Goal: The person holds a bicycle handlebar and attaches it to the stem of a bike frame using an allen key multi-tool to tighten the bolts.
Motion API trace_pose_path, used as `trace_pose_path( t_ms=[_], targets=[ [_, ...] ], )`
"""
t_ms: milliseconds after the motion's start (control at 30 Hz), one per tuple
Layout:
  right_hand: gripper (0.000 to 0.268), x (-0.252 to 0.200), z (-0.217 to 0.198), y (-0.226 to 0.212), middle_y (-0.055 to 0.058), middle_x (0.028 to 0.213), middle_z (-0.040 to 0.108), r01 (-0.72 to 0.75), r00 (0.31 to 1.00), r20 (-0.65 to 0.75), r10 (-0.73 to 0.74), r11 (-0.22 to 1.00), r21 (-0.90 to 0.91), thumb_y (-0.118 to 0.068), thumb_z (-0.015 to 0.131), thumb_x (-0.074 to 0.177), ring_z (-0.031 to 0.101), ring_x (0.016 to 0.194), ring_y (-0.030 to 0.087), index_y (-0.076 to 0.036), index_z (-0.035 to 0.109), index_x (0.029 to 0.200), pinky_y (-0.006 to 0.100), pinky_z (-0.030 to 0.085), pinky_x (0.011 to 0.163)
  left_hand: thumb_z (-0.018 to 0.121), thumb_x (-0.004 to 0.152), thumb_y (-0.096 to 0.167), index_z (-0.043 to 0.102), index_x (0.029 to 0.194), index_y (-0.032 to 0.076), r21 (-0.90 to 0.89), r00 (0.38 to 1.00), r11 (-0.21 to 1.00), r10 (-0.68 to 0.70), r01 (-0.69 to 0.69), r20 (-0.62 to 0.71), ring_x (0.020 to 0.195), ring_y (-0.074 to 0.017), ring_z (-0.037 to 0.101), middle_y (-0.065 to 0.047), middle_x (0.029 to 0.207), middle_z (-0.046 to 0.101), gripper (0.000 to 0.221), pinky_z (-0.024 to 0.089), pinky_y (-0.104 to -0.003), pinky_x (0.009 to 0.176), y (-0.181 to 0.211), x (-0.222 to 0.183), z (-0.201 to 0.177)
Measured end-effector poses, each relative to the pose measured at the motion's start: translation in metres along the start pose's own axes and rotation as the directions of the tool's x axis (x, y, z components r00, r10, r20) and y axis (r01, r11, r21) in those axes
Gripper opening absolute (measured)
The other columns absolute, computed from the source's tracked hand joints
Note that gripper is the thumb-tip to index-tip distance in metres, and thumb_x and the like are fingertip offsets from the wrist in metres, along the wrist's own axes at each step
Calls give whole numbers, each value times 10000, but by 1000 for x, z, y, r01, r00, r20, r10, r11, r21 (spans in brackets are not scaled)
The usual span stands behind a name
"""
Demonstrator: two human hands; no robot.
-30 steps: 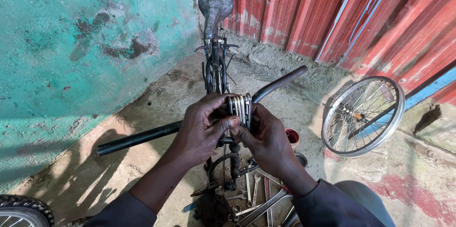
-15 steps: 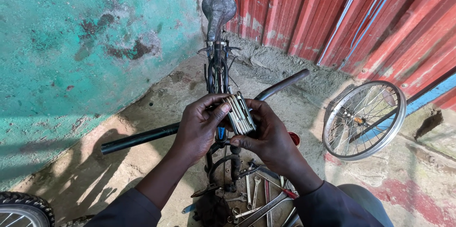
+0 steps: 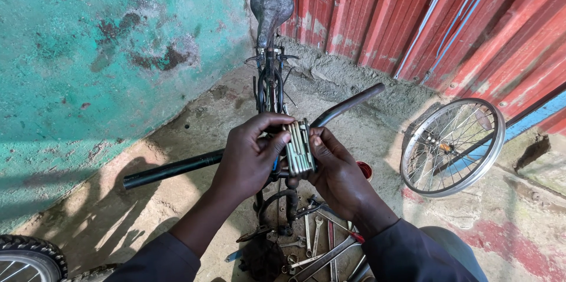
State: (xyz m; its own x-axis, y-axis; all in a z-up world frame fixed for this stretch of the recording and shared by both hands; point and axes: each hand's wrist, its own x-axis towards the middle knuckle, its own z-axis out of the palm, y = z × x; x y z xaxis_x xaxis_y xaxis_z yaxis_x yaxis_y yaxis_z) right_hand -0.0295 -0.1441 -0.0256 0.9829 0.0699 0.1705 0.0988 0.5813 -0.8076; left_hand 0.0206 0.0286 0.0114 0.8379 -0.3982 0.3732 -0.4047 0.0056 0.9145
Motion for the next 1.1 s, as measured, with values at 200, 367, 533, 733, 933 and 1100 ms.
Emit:
trace_pose_path(
  t_ms=[200, 367, 533, 733, 933, 1100],
  targets=[
    [120, -2, 11, -1, 90, 975, 654, 29, 992, -120, -39, 995, -91, -169, 564, 1028, 713, 800, 208, -97, 480, 1075, 349, 656, 695, 766, 922, 229, 636, 1377, 31, 428, 949, 848, 250, -311, 194, 1129, -489, 637, -262, 1175, 650, 513, 567, -546, 881, 5, 0, -9],
    [393, 2, 31, -29, 155, 1012, 549, -162, 939, -333, 82, 962, -219, -283, 400, 1071, 576, 905, 272, 6, 430, 1337, 439, 597, 847, 723, 962, 294, 669, 1341, 59, 765, 951, 566, 174, -308, 254, 1141, -396, 635, -227, 1158, 669, 449, 549, -502, 921, 7, 8, -22],
    [506, 19, -6, -27, 90, 962, 466, -155, 861, -507, -41, 929, -338, -300, 591, 1029, 561, 847, 212, 100, 489, 1323, 380, 633, 766, 732, 930, 432, 695, 1239, 31, 924, 936, 287, -171, -252, 308, 1043, -426, 698, -240, 1113, 701, 508, 575, -541, 851, -3, 6, -29],
    [239, 59, -32, -28, 146, 845, 652, 52, 795, -162, -585, 332, -942, -188, 784, 908, 680, 793, 299, -92, 621, 1054, 399, 553, 725, 643, 967, 401, 779, 967, 79, 926, 894, 95, -243, -365, 377, 739, -312, 766, -129, 757, 749, 350, 598, -436, 687, -13, 11, -29],
    [184, 53, -20, -2, 89, 893, 784, 154, 917, 65, -393, 198, -968, -209, 796, 883, 749, 805, 355, -144, 668, 998, 441, 574, 754, 626, 960, 458, 756, 1068, 70, 923, 897, 103, -220, -370, 384, 847, -345, 763, -164, 899, 755, 423, 600, -462, 714, -12, 12, -25],
    [33, 56, -3, -40, 146, 759, 691, 475, 716, -234, -658, 704, -528, -60, 581, 1039, 708, 621, 229, -49, 550, 1036, 305, 575, 500, 602, 1006, 431, 727, 1186, 81, 911, 952, 278, 113, -304, 283, 1124, -378, 695, -204, 1163, 709, 413, 563, -479, 888, -7, 15, -21]
  ],
)
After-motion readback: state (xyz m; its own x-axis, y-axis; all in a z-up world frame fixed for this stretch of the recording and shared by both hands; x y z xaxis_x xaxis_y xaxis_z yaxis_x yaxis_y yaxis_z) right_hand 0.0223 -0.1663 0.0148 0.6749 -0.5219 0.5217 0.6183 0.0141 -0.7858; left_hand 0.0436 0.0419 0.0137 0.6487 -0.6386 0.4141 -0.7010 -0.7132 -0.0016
